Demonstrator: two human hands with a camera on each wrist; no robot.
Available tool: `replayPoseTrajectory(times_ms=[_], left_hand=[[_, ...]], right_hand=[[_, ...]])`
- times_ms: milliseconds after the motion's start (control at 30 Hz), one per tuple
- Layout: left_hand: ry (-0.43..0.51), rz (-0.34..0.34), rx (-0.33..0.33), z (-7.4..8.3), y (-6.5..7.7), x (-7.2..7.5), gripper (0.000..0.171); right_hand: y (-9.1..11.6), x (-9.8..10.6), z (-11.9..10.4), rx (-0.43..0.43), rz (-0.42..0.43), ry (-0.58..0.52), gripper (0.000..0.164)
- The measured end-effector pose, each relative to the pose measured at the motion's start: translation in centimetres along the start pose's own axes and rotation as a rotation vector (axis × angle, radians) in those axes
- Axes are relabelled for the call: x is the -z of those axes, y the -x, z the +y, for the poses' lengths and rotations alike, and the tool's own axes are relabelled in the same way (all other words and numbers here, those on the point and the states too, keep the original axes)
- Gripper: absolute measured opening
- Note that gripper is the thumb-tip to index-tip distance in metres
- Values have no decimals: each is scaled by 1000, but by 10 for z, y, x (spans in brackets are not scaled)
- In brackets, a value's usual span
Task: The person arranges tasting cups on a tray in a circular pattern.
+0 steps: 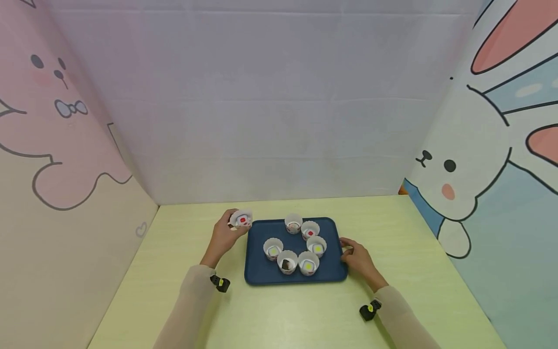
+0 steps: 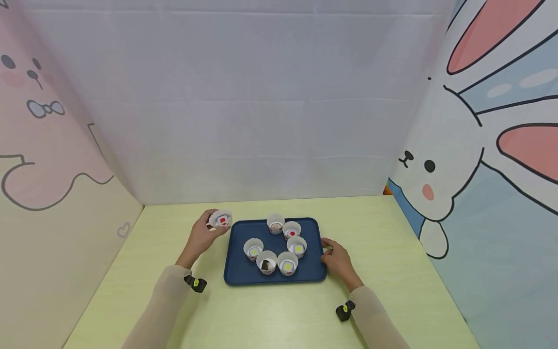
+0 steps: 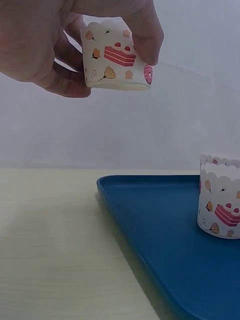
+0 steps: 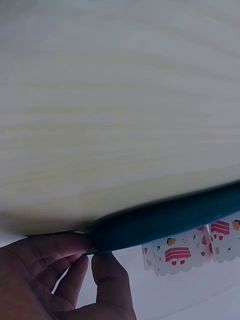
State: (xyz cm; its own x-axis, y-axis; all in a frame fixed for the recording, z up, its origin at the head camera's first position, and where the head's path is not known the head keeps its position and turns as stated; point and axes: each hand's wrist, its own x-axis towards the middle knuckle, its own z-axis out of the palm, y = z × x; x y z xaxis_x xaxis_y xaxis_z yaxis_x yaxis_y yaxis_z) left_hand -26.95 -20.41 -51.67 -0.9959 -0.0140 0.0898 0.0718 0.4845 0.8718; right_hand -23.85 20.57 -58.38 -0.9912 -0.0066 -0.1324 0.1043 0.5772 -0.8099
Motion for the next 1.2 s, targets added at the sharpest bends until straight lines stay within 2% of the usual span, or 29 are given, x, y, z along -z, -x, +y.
replayPoseTrajectory(times_ms=[200, 467, 767, 1000, 1200], left_hand=[[17, -23, -20, 3, -2, -11, 60], [26, -49, 2, 0, -8, -27, 59], [5, -74, -4, -1, -15, -43, 60], [-32, -112, -1, -13, -24, -53, 59], [-68, -159, -9, -22, -32, -56, 57]], right_hand=[[0, 0, -1, -1, -1, 1, 63], [1, 0, -2, -6, -6, -4, 63], [0, 0, -2, -9, 1, -2, 63], [-1, 0, -1, -13, 7, 2, 63], [-1, -1, 1, -16, 3, 4, 63]])
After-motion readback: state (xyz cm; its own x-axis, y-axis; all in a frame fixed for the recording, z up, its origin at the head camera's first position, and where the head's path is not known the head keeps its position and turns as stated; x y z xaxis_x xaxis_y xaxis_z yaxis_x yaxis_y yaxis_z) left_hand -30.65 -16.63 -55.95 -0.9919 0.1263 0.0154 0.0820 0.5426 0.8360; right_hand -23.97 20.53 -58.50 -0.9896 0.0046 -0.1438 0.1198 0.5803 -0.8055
